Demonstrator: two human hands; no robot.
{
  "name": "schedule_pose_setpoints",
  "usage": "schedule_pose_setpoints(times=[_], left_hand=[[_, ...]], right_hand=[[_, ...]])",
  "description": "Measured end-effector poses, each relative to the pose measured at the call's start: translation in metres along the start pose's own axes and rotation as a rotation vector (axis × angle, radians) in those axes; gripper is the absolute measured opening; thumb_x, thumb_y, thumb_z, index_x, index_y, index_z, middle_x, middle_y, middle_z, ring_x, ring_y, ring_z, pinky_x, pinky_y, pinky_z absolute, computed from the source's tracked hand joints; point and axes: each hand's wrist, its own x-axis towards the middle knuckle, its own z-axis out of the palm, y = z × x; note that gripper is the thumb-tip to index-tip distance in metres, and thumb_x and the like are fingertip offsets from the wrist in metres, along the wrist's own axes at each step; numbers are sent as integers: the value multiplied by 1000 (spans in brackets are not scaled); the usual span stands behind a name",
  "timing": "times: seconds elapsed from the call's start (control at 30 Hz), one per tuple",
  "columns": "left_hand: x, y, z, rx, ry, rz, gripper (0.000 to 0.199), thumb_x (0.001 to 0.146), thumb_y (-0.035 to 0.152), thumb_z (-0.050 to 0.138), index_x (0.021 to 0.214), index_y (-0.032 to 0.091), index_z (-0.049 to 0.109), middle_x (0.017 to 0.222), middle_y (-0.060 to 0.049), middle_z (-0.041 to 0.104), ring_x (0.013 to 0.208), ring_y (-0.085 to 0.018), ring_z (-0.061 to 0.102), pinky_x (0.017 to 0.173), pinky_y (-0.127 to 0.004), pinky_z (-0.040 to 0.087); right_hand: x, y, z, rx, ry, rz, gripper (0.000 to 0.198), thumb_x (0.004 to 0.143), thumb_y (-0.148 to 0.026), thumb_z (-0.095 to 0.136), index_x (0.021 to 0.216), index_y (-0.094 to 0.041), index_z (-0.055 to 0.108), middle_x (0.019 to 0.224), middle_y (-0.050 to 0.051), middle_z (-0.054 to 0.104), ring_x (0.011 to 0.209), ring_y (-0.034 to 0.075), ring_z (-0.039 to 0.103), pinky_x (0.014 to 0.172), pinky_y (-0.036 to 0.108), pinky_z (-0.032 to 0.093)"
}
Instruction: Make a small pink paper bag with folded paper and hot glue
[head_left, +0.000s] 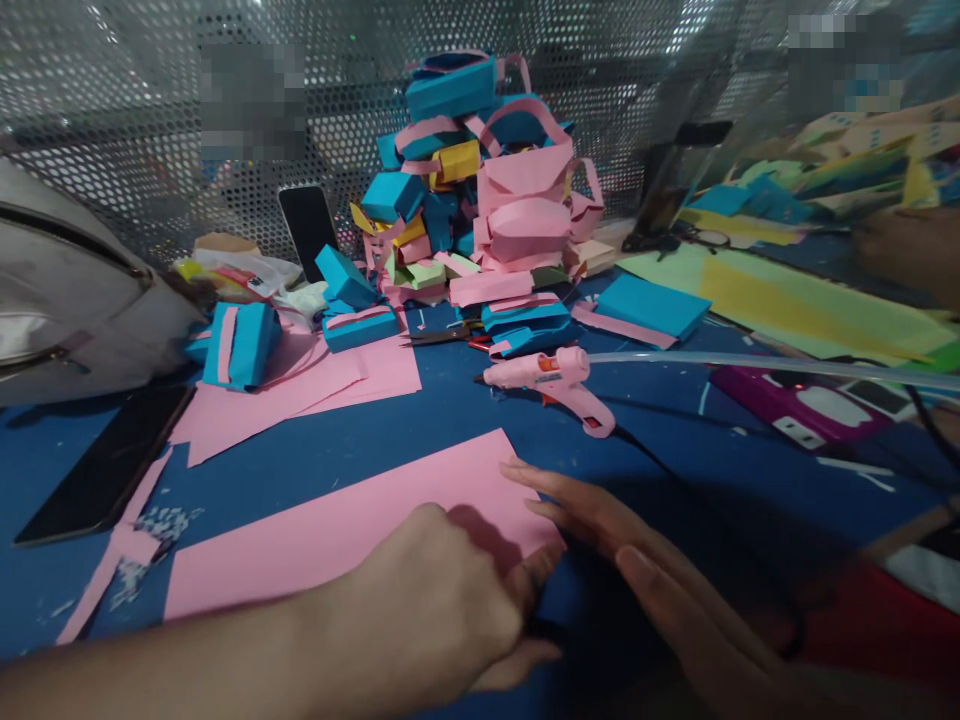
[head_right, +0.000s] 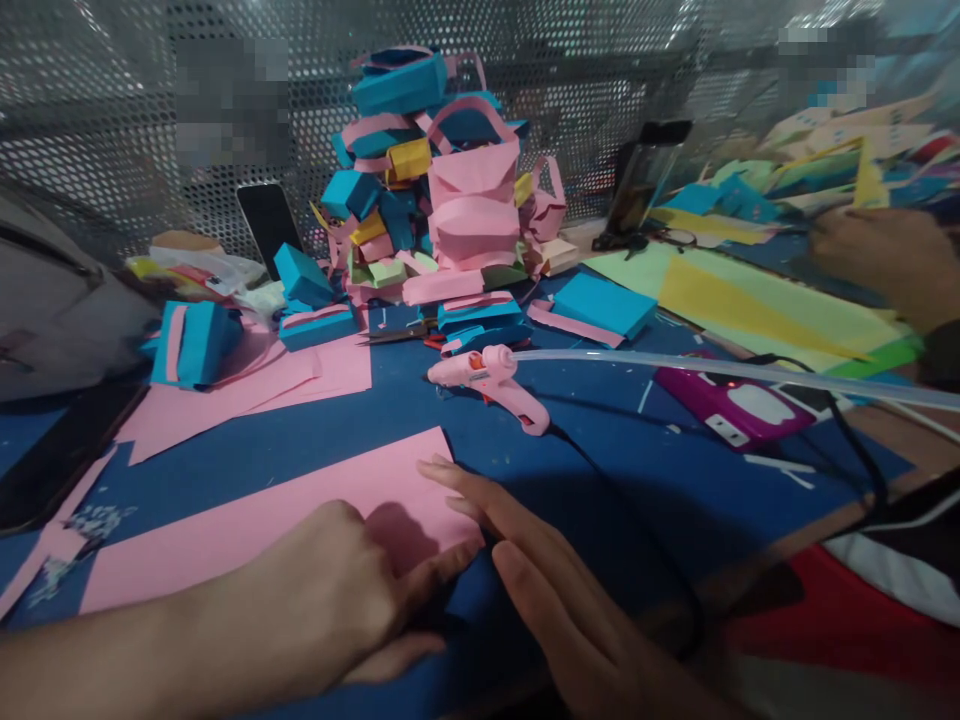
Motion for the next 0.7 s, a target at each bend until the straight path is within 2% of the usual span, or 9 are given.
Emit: schedule_pose_setpoints(times=[0.1,0.23,0.37,0.57,0.7], left_hand=[[3,1,6,14,39,19,52,96,51,41,128,12,52,65,-1,65,52,-22,62,39,-34,39],[8,3,13,-18,72,-19,46,95,47,45,125,12,52,66,0,66,55,-22,65,44,-33,43],[2,5,14,-94,63,-62,38,95,41,47,123,17,51,75,-1,70,60,-22,67,48,-33,46],[-43,9,22,-6,44,-87,49,96,31,47,142,16,37,74,0,69,58,-22,65,43,-33,40],[-87,15,25,118,78,-148,48,89,21,55,137,17,47,68,3,66,50,-20,61,39,-33,35]], right_hand=[[0,-2,2,20,44,44,50,101,-38,29,151,-36,25,158,0,26,144,29,24,115,55,28],[6,-6,8,-3,100,-18,50,101,-38,31,151,-34,25,158,2,26,143,29,28,113,51,34],[10,-13,13,-159,89,-2,50,102,-35,33,150,-36,22,156,3,29,140,26,36,114,49,33],[13,-18,17,-396,71,-38,49,101,-33,37,148,-36,23,154,3,34,136,22,41,113,44,38],[14,-15,17,-491,57,-120,47,100,-29,39,147,-32,29,152,3,39,138,22,39,113,45,36]])
